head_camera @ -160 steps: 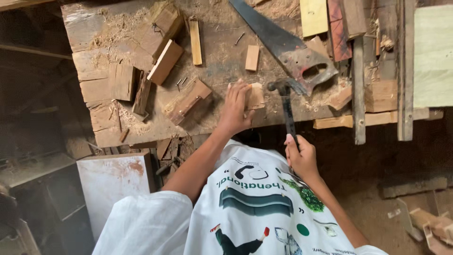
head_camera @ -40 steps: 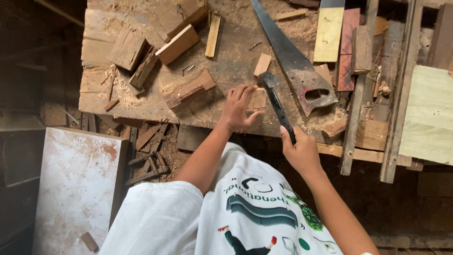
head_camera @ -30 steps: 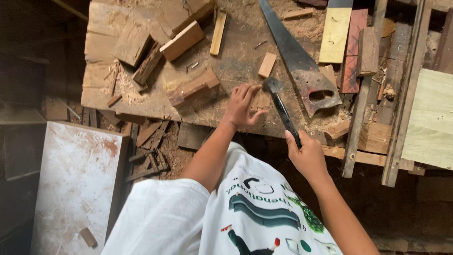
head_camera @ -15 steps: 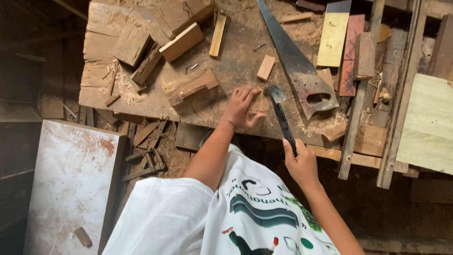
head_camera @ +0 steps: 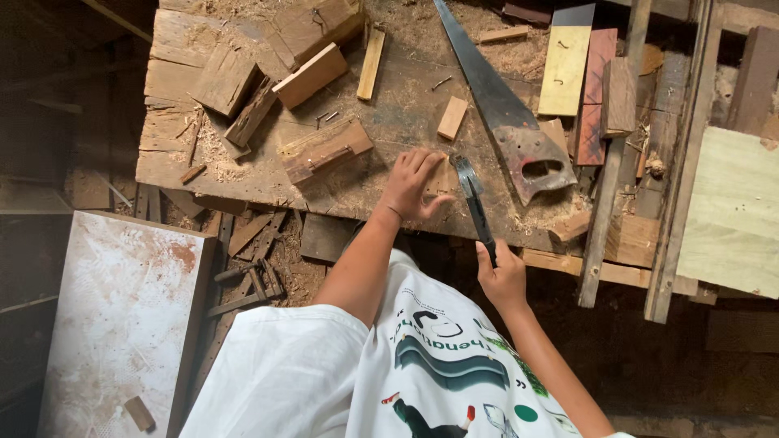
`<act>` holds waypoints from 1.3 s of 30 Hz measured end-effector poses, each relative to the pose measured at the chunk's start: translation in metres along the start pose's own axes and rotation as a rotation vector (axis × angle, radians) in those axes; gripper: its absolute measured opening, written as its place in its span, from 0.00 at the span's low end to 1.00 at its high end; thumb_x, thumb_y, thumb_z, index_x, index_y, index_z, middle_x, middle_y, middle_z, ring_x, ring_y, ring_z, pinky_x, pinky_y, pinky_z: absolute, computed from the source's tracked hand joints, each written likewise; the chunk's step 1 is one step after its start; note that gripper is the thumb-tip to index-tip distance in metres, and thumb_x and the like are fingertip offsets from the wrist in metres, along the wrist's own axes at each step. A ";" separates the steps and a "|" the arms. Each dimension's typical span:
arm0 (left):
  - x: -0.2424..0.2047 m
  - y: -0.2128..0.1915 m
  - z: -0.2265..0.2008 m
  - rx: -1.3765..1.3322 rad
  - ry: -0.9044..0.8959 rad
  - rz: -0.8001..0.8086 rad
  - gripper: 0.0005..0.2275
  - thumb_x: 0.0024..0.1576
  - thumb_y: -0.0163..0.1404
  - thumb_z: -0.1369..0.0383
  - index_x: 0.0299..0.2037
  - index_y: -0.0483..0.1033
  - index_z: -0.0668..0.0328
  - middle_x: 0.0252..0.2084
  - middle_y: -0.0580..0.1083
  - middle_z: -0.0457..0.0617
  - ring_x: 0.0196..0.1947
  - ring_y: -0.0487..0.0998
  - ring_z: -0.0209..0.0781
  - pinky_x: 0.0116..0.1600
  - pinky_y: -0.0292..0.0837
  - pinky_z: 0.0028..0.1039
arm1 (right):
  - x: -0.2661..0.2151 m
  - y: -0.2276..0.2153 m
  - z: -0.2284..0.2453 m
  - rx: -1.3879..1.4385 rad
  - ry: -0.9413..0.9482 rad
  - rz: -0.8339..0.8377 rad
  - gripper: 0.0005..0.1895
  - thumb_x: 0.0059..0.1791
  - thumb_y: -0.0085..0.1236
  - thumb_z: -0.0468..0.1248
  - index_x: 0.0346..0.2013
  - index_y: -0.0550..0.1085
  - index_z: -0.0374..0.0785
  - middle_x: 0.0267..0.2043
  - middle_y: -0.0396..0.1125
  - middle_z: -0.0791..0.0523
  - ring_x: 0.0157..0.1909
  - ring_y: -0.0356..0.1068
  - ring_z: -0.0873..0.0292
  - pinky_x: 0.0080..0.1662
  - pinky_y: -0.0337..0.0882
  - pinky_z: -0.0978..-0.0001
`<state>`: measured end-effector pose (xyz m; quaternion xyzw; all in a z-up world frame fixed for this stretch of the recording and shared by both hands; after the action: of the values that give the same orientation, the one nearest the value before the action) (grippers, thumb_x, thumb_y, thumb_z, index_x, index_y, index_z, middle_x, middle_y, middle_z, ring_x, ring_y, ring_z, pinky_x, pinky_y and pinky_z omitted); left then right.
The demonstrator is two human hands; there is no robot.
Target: The person hammers nails into small wooden blocks on a workbench. They repeatedly pick up nails, position them on the wood, and strike them with a hammer to secure the pieces.
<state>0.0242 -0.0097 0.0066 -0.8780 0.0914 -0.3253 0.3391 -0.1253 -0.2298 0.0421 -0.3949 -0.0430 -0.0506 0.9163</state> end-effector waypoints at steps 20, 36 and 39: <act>0.000 -0.005 -0.007 0.008 -0.064 -0.051 0.31 0.52 0.63 0.53 0.61 0.65 0.60 0.55 0.68 0.59 0.54 0.69 0.59 0.58 0.64 0.44 | 0.004 -0.029 0.041 0.107 0.086 0.002 0.17 0.56 0.54 0.44 0.32 0.71 0.32 0.18 0.59 0.51 0.18 0.58 0.59 0.24 0.60 0.65; -0.001 0.001 -0.006 0.011 -0.079 -0.068 0.33 0.50 0.63 0.51 0.60 0.65 0.60 0.54 0.68 0.57 0.55 0.69 0.56 0.58 0.63 0.43 | 0.005 -0.038 0.061 -0.116 0.087 0.011 0.15 0.56 0.54 0.42 0.31 0.72 0.33 0.16 0.63 0.50 0.16 0.65 0.53 0.24 0.63 0.60; -0.006 0.002 -0.003 -0.003 -0.090 -0.097 0.33 0.50 0.63 0.51 0.61 0.64 0.60 0.55 0.68 0.57 0.56 0.69 0.56 0.59 0.63 0.43 | 0.000 -0.037 0.064 -0.034 -0.057 -0.099 0.15 0.58 0.52 0.42 0.33 0.72 0.33 0.18 0.64 0.50 0.18 0.67 0.53 0.25 0.64 0.61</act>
<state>0.0177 -0.0106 0.0045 -0.8956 0.0341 -0.3014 0.3253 -0.1321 -0.2084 0.1129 -0.4091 -0.0878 -0.0852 0.9043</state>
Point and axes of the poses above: each hand's wrist, its own x-axis towards the middle knuckle, its own y-axis out of the palm, z = x × y, the point moved 2 cm from there along x, towards the middle knuckle
